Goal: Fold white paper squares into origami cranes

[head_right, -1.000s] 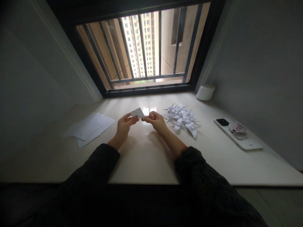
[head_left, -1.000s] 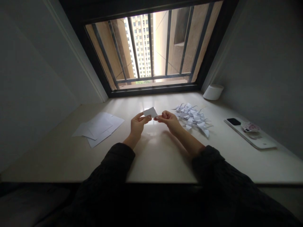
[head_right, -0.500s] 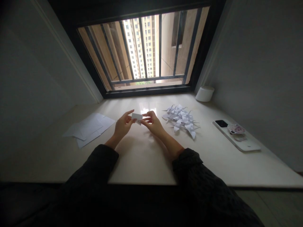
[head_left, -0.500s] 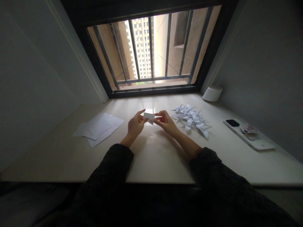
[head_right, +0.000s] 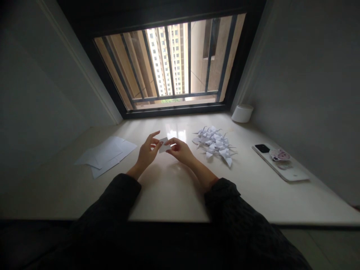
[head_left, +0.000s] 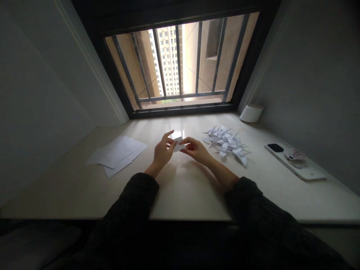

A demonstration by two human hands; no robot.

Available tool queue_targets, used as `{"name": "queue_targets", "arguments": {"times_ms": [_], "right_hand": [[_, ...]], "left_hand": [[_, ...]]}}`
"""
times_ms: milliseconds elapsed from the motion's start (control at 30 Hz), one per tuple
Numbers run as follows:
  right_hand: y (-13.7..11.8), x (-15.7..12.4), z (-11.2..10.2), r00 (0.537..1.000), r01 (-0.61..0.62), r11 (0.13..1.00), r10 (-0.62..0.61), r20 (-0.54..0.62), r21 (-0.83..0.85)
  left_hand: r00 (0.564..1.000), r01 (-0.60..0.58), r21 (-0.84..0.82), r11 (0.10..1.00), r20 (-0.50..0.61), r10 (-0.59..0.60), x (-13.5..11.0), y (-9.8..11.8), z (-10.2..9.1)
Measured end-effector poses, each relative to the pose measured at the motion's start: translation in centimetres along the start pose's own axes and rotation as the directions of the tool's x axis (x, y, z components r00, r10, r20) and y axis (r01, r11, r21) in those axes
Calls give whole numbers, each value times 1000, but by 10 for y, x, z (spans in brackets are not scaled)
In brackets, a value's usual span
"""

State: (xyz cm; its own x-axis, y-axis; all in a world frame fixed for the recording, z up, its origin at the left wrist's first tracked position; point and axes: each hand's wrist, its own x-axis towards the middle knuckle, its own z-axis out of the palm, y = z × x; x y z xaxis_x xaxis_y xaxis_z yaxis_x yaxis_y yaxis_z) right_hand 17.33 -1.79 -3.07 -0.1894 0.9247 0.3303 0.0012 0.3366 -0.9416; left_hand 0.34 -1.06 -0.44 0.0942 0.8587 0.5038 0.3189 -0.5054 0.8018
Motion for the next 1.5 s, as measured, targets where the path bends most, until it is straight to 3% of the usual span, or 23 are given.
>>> {"name": "queue_targets", "arguments": {"times_ms": [167,367,467,600,733,867,1000,1133,1267,1367,1500], "right_hand": [[-6,-4,1,996,-12,1000,14,85,-21],[-9,-5,-3,995,2,999,1,101,-36],[-11,-4,-5,1000,2,999,-2,18,-35],[-16,-1,-4,993,-14,997,23,-114,80],[-22,-1,-2,988,-22,979,53,-145,202],[-22,-1,0,986,-21,981,52,-156,195],[-22,-1,3,962,12,983,38,-269,185],[-26,-4,8,931,32,992,16,-365,126],[-27,-6,11,913,20,995,22,-408,98],[-25,-5,12,911,14,993,34,-410,114],[-21,-3,11,933,20,990,32,-359,140]], "left_hand": [[999,54,-10,998,-6,-54,1,-6,0],[997,77,40,996,18,-78,2,-14,-1],[999,53,34,998,-1,-53,1,-8,-1],[997,-44,22,999,65,43,0,4,-1],[994,-85,21,996,73,83,-1,8,-1],[995,-96,48,994,37,94,-1,8,-2],[996,-85,41,996,32,84,-2,7,-1],[999,-20,-42,999,34,22,-4,4,4],[993,120,-222,968,37,-115,-5,2,10],[977,208,-291,934,22,-211,-5,3,13],[975,198,-306,931,-32,-218,-4,4,13]]}}
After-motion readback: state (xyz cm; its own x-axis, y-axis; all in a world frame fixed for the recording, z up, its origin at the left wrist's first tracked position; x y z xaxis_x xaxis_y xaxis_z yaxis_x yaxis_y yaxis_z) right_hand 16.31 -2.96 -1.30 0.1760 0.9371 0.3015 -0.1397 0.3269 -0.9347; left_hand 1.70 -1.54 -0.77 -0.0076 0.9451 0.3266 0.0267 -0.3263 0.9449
